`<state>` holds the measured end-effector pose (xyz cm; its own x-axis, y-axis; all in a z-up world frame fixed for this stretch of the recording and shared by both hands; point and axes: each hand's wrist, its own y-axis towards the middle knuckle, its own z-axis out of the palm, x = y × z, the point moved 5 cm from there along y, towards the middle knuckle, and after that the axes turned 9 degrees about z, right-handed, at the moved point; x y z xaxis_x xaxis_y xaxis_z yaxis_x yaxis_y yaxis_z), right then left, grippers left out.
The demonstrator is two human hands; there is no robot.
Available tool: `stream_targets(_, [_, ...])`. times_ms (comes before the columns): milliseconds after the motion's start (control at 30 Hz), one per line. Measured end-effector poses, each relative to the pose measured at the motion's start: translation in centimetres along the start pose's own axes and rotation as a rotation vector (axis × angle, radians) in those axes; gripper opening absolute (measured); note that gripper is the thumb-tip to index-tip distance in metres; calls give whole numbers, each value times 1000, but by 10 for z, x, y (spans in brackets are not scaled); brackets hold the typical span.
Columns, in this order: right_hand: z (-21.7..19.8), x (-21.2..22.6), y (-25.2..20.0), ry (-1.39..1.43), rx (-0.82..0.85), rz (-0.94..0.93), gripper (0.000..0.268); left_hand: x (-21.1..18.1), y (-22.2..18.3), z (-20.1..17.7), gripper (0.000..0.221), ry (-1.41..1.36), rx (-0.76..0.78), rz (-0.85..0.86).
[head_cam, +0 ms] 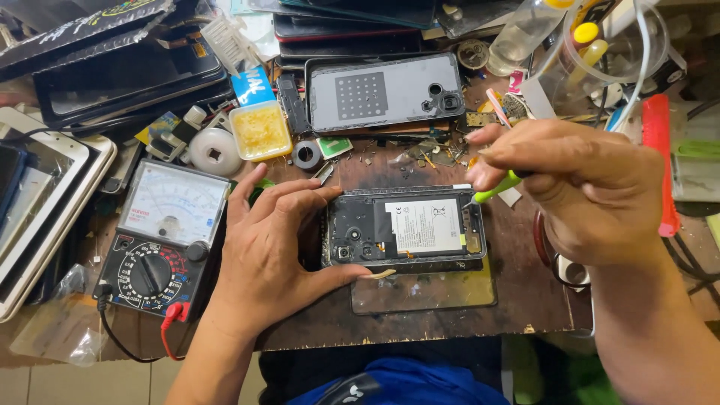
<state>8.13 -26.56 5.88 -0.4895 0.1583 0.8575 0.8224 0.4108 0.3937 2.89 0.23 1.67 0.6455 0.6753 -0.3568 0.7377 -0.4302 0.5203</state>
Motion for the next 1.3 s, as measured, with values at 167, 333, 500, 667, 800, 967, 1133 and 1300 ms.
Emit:
stream_targets(167, [-2, -8, 0, -20, -26, -46, 21, 0, 0, 0, 83, 7, -9, 15])
stream_targets(333, [-6, -8, -1, 31, -46, -22, 13, 0, 0, 1, 83, 10, -12, 21])
stream_targets(500, [-1, -10, 3, 37, 12, -37, 38, 0, -1, 1, 82, 0, -22, 21])
stream_targets(667, [-6, -12, -2, 136, -46, -11, 13, -1, -1, 1, 82, 12, -14, 30])
stream_targets(800, [0, -9, 0, 80, 13, -53, 24, 0, -1, 2, 83, 9, -13, 21])
stream_targets(967, [-5, -16, -2, 54, -21, -32, 28, 0, -1, 2, 82, 9, -14, 29])
stream_targets(1133, [-1, -6, 1, 50, -37, -12, 19, 0, -1, 1, 82, 11, -12, 26])
stream_targets(1300, [-5, -12, -2, -10, -41, -16, 33, -1, -1, 1, 81, 9, -14, 30])
